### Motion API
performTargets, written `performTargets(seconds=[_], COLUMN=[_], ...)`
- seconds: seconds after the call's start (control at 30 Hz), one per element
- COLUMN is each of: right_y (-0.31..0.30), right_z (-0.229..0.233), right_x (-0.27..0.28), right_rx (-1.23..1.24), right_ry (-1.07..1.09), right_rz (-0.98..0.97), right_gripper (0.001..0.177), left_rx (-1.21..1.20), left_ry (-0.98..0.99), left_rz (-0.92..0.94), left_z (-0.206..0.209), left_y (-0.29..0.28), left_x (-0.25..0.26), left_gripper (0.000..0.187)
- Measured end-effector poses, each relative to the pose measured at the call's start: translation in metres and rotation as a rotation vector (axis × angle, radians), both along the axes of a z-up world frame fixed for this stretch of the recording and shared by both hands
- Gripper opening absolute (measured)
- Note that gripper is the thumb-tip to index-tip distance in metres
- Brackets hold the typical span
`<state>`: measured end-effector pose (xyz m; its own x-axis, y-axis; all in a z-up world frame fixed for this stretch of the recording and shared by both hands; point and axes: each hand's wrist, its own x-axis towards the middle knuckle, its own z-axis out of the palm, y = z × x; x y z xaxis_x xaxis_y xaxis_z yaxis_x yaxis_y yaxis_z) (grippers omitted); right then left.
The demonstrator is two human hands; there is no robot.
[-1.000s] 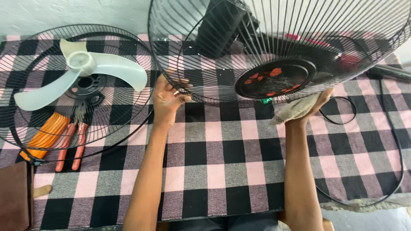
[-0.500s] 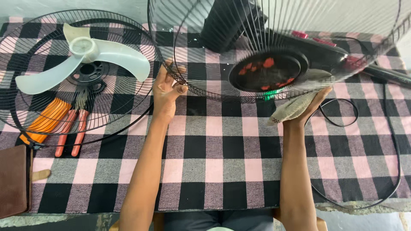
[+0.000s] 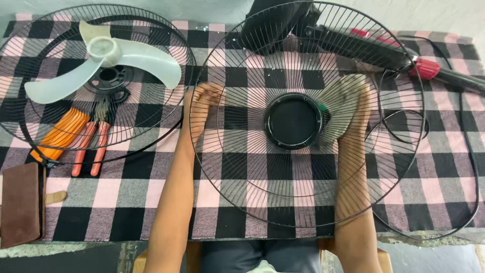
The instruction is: The person wipes the metal grill of an electric fan with a cloth, then uses a green-handled screwdriver to tighten screws on the fan's central hub. The fan remains disassembled on a checkered cloth.
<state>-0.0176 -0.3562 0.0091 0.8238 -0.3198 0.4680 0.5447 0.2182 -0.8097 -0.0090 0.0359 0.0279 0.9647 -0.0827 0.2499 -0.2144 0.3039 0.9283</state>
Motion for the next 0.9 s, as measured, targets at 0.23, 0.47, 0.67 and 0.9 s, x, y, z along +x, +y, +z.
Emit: performTargets(seconds=[0.23,0.47,0.67,0.9], right_y=[-0.024,-0.11,-0.187,-0.105], right_z=[-0.02,-0.063,-0.069,-0.054], right_x=[0.004,0.02,0.007,0.012], right_rx=[-0.274,-0.703,-0.829,-1.481], right_ry=[0.111,0.239,0.673,0.499], right_rz=[-0.199,-0.755,-1.587,-0.538], right_gripper=[0.06,0.055,0.068,0.074], left_rx=[-0.203,-0.141,-0.097,-0.344], left_ry=[0.322,0.223,0.014,0.139], left_rz=[-0.24,-0.158,-0.027,-0.126], left_z=[0.005,-0.015,-0.041,-0.032], left_y=[0.008,0.009,0.019,0.019], left_x=[0.004,0.008,0.027,0.012], left_gripper=[0.092,0.065,0.043,0.057])
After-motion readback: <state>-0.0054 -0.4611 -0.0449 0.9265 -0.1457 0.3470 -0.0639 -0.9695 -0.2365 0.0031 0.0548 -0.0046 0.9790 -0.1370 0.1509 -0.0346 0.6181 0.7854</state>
